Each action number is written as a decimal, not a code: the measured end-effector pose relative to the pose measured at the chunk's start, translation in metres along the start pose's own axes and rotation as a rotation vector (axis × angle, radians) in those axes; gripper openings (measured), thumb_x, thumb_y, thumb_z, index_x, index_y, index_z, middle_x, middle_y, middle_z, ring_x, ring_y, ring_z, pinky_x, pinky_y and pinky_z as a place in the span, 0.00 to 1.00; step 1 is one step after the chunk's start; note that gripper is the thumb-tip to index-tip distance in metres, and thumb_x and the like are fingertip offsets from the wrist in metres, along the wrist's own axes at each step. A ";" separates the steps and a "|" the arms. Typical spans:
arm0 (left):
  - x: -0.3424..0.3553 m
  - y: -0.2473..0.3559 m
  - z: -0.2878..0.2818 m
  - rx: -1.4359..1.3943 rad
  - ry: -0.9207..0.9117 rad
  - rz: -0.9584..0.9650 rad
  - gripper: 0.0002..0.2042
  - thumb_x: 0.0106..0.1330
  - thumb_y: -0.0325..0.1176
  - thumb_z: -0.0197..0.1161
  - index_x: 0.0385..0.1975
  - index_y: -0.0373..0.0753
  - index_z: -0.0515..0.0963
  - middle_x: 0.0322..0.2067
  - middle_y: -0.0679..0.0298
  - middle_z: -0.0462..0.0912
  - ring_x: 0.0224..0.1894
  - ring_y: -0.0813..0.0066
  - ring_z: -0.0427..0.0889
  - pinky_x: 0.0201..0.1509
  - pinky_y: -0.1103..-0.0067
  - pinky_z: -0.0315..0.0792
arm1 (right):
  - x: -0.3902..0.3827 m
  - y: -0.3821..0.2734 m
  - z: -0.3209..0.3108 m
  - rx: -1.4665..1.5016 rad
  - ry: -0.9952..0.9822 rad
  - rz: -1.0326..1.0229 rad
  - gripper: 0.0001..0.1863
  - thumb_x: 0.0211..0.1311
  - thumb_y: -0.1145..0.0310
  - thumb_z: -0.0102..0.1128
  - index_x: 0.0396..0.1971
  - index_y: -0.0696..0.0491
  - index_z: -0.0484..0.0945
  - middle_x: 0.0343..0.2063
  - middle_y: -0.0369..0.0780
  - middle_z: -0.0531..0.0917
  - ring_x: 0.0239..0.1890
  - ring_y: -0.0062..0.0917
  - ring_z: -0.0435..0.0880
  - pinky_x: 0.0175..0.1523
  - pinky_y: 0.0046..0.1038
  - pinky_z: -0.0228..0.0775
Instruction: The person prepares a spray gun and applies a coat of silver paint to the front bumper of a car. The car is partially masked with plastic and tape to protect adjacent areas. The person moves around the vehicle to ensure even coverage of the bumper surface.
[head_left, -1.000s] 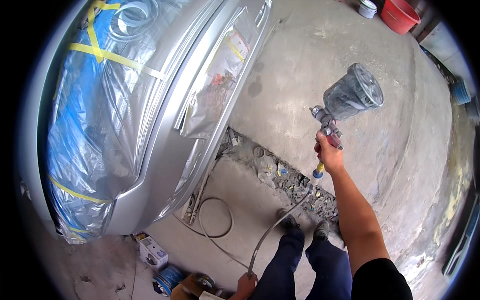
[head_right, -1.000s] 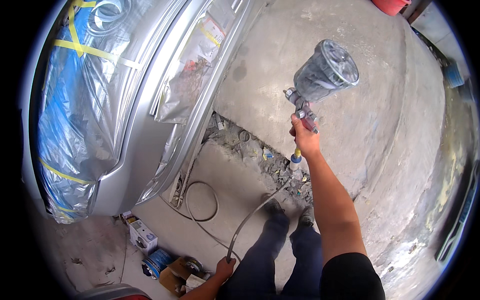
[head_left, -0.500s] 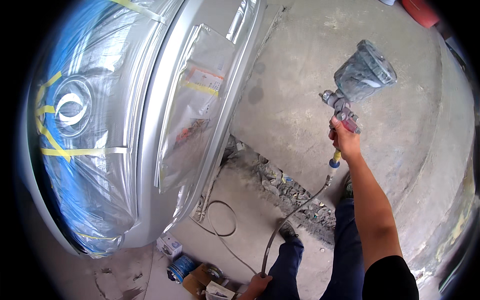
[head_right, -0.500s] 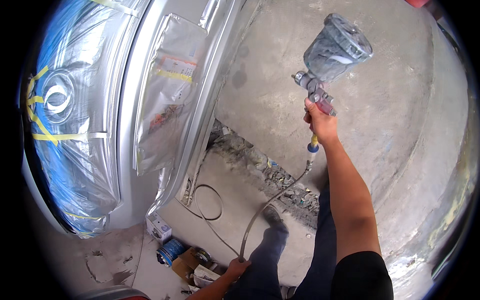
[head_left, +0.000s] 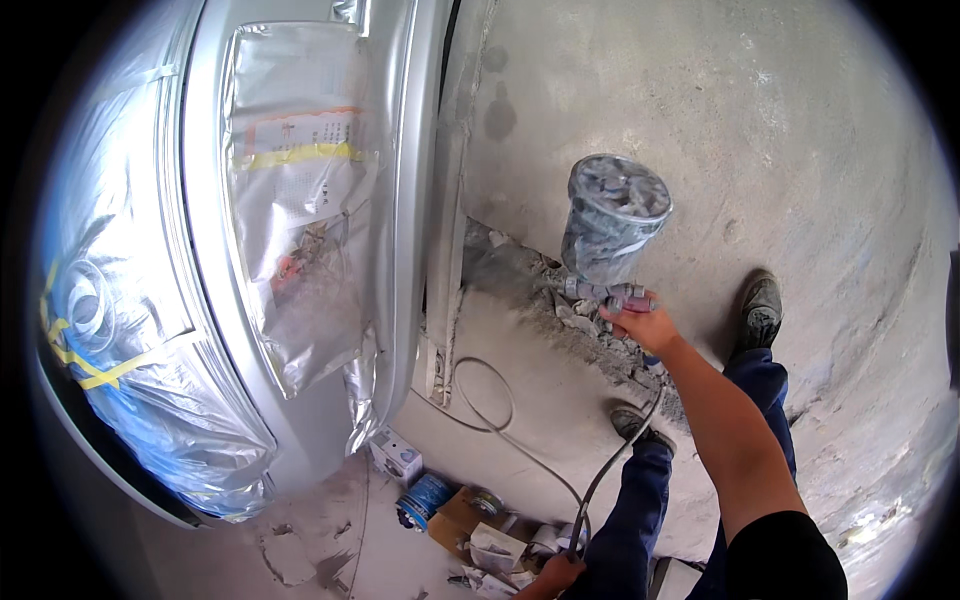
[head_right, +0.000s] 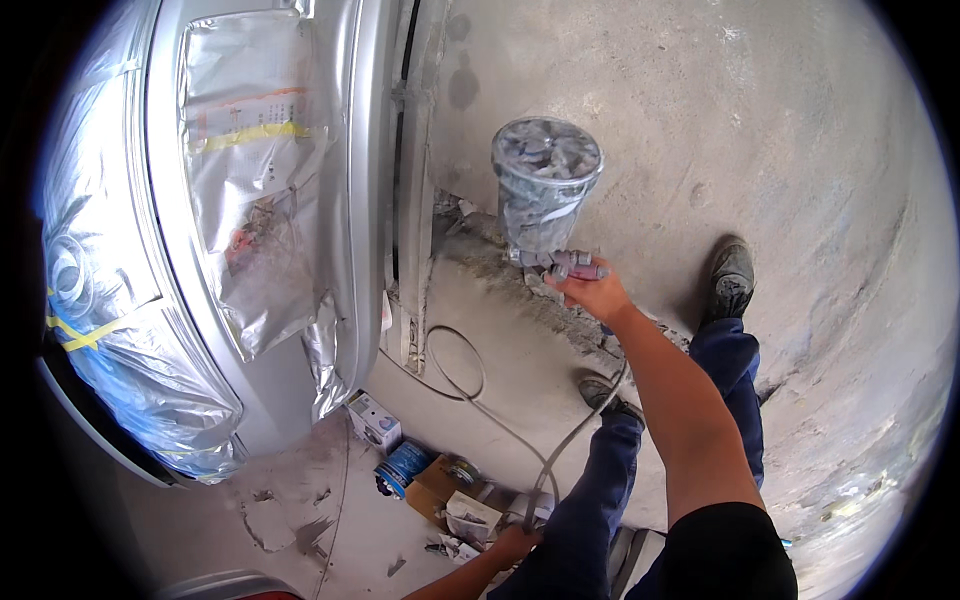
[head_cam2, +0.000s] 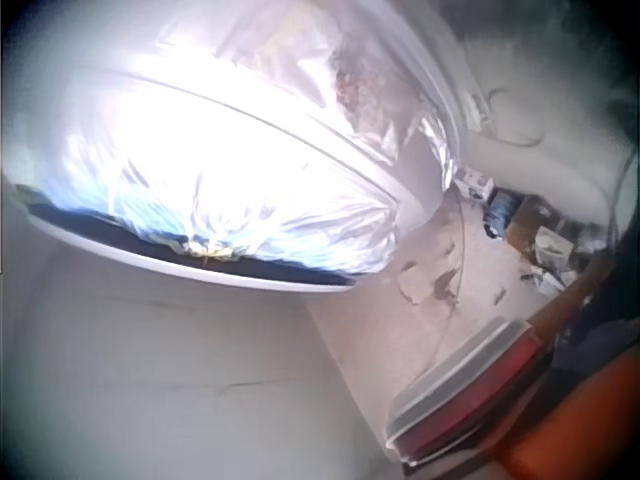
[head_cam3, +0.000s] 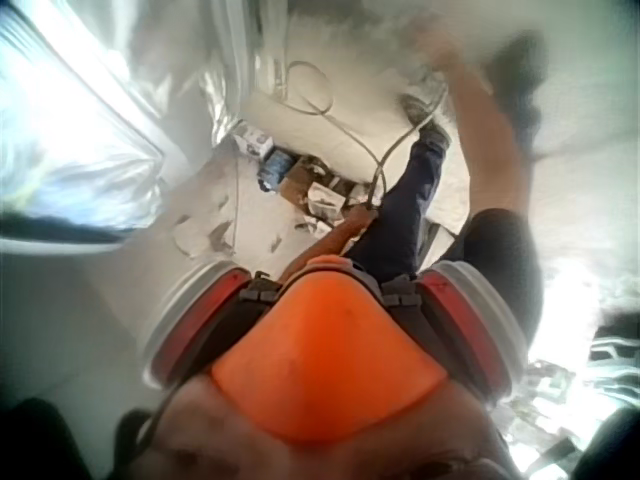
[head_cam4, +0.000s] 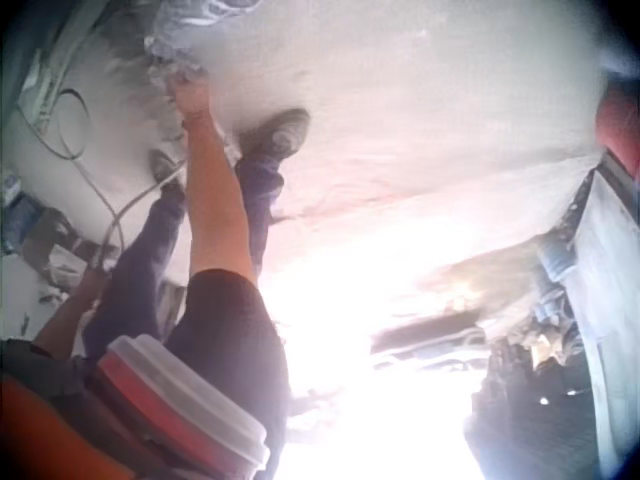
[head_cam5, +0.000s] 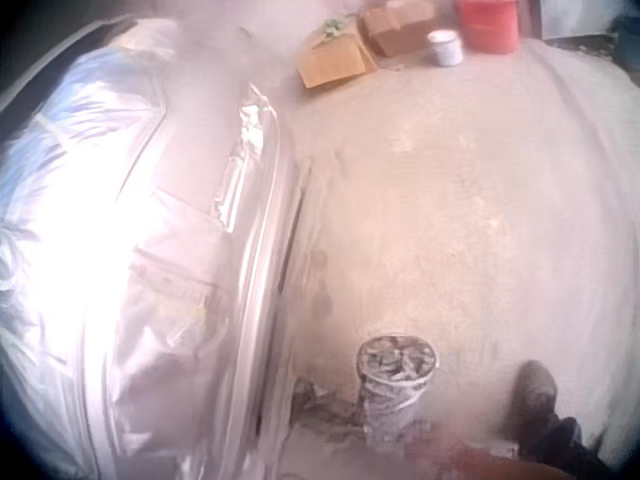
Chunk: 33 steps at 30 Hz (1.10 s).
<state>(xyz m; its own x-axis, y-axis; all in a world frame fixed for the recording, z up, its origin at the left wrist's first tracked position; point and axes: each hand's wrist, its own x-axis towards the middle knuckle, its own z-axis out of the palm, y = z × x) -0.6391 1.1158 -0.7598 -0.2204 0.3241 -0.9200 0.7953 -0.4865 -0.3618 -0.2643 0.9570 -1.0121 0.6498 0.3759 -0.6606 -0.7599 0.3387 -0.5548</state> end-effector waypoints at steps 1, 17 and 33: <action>-0.004 0.006 -0.006 0.007 -0.017 -0.042 0.14 0.54 0.40 0.60 0.28 0.32 0.78 0.24 0.58 0.78 0.30 0.72 0.76 0.35 0.73 0.68 | -0.003 0.031 0.004 0.031 -0.063 0.051 0.17 0.46 0.63 0.72 0.33 0.56 0.79 0.23 0.33 0.80 0.18 0.15 0.74 0.25 0.19 0.71; -0.017 0.054 -0.010 -0.106 0.218 0.231 0.17 0.57 0.45 0.61 0.25 0.33 0.76 0.23 0.57 0.80 0.29 0.64 0.79 0.35 0.71 0.70 | 0.013 -0.259 -0.094 0.266 0.581 -0.539 0.19 0.55 0.52 0.64 0.32 0.54 0.76 0.23 0.34 0.76 0.20 0.17 0.75 0.23 0.21 0.66; -0.128 0.127 -0.086 -0.173 0.250 0.180 0.20 0.57 0.49 0.55 0.21 0.35 0.79 0.20 0.57 0.80 0.27 0.63 0.81 0.33 0.70 0.72 | -0.199 -0.343 0.023 -0.283 -0.355 -0.165 0.16 0.52 0.74 0.66 0.41 0.59 0.76 0.35 0.36 0.82 0.39 0.19 0.79 0.46 0.24 0.70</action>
<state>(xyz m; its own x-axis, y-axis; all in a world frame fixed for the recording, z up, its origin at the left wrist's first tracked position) -0.4618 1.0822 -0.6747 0.0605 0.4444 -0.8938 0.8974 -0.4162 -0.1462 -0.1332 0.7863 -0.6785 0.6894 0.6250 -0.3662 -0.5887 0.1888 -0.7860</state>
